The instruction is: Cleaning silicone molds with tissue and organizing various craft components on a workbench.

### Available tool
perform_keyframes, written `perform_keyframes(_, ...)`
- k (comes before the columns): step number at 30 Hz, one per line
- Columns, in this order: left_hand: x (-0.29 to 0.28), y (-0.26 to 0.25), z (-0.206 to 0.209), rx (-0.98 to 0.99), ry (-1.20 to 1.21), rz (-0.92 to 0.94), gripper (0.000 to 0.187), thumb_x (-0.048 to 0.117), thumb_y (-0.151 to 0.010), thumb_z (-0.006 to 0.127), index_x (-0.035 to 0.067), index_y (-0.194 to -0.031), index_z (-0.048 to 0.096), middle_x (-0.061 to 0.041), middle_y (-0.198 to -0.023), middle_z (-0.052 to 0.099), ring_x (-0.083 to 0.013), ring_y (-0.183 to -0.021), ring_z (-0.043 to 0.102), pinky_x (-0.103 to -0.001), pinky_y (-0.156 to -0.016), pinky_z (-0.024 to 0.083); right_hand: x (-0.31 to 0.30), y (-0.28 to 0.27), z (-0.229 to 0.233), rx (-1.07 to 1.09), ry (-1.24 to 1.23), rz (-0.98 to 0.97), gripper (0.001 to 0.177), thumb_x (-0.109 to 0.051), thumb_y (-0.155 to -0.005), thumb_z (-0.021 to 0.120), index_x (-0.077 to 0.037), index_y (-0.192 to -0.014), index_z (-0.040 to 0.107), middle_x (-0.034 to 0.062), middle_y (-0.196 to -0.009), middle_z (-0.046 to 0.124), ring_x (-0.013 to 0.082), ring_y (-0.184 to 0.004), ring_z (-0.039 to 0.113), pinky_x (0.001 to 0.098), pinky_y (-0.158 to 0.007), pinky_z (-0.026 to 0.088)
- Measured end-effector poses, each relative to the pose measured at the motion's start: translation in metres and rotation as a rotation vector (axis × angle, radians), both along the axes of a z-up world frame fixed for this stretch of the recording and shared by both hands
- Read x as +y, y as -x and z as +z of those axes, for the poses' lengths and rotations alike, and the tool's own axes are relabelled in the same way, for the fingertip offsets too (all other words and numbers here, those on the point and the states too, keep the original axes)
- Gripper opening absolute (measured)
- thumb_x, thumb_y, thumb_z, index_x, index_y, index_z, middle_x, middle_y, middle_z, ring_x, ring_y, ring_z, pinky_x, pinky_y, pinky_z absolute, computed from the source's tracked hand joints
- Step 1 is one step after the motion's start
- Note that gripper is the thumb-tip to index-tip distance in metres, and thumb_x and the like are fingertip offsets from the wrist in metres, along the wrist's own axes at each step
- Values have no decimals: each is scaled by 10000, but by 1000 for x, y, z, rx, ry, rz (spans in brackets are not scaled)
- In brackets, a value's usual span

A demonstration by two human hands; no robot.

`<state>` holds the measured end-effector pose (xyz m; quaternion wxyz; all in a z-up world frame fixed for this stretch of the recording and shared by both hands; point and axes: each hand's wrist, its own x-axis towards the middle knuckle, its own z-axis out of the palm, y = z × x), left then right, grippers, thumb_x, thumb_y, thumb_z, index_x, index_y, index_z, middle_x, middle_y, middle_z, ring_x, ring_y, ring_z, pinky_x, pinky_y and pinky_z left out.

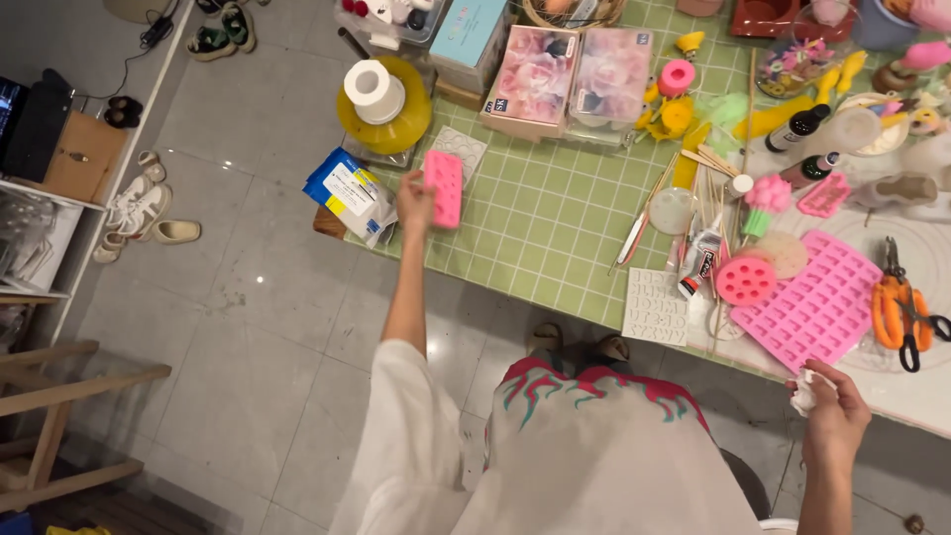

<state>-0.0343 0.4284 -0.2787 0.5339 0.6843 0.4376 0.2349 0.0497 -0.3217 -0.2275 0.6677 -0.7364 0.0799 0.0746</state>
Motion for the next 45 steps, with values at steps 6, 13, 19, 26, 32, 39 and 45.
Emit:
perform_keyframes(6, 61, -47, -34, -138, 172, -40, 247, 9, -951, 635, 113, -1174, 613, -63, -889, 705, -142, -665, 654, -313, -477, 530, 8, 2, 14, 14, 34, 20, 175, -7, -1119, 536, 55, -1235, 652, 114, -1188, 685, 157, -904, 685, 246, -776, 518)
perform_keyframes(13, 60, -87, -64, 37, -132, -71, 291, 99, -944, 667, 177, -1224, 689, -77, -985, 736, -222, -868, 688, -395, -719, 558, 9, 14, 2, 64, 57, -37, 182, -26, -1113, 564, 49, -1244, 665, 116, -1092, 690, 162, -887, 681, 247, -758, 510)
perform_keyframes(19, 9, -63, 10, 435, -523, -225, 1114, 402, -556, 1003, 134, -1454, 399, -220, -1444, 445, -424, -1375, 358, -520, -1123, 261, 38, 26, 4, 67, 70, -28, 182, -50, -1092, 565, 10, -1220, 680, 72, -1080, 698, 140, -879, 675, 241, -770, 506)
perform_keyframes(26, -3, -59, 4, 419, -610, -227, 1249, 441, -539, 1007, 105, -1534, 330, -244, -1430, 428, -437, -1344, 383, -520, -1130, 319, 94, 30, 4, 138, 136, 107, 204, -135, -1053, 590, -48, -1189, 715, 34, -991, 700, 90, -814, 633, 236, -716, 484)
perform_keyframes(32, -8, -69, -34, 312, -682, -57, 1148, 474, -651, 995, 52, -1509, 360, -271, -1420, 435, -457, -1325, 413, -539, -1120, 337, 125, 49, 5, 218, 190, 157, 331, -168, -993, 645, -77, -1311, 638, -2, -1061, 641, 82, -828, 505, 237, -691, 395)
perform_keyframes(39, -158, -73, 7, 106, -710, -93, 353, 168, -993, 678, 14, -1285, 553, -204, -1201, 588, -348, -1145, 583, -479, -987, 451, 121, 54, -32, 420, 0, 108, 472, -77, -943, 577, -141, -1410, 553, 60, -1083, 645, 123, -871, 592, 267, -696, 488)
perform_keyframes(45, -363, -23, 21, 359, -285, -782, 165, 172, -857, 676, 132, -987, 770, -171, -933, 750, -383, -881, 703, -487, -781, 561, 140, 44, -21, 489, 11, 212, 607, -87, -924, 573, -185, -1511, 449, 83, -1024, 687, 143, -841, 644, 271, -700, 509)
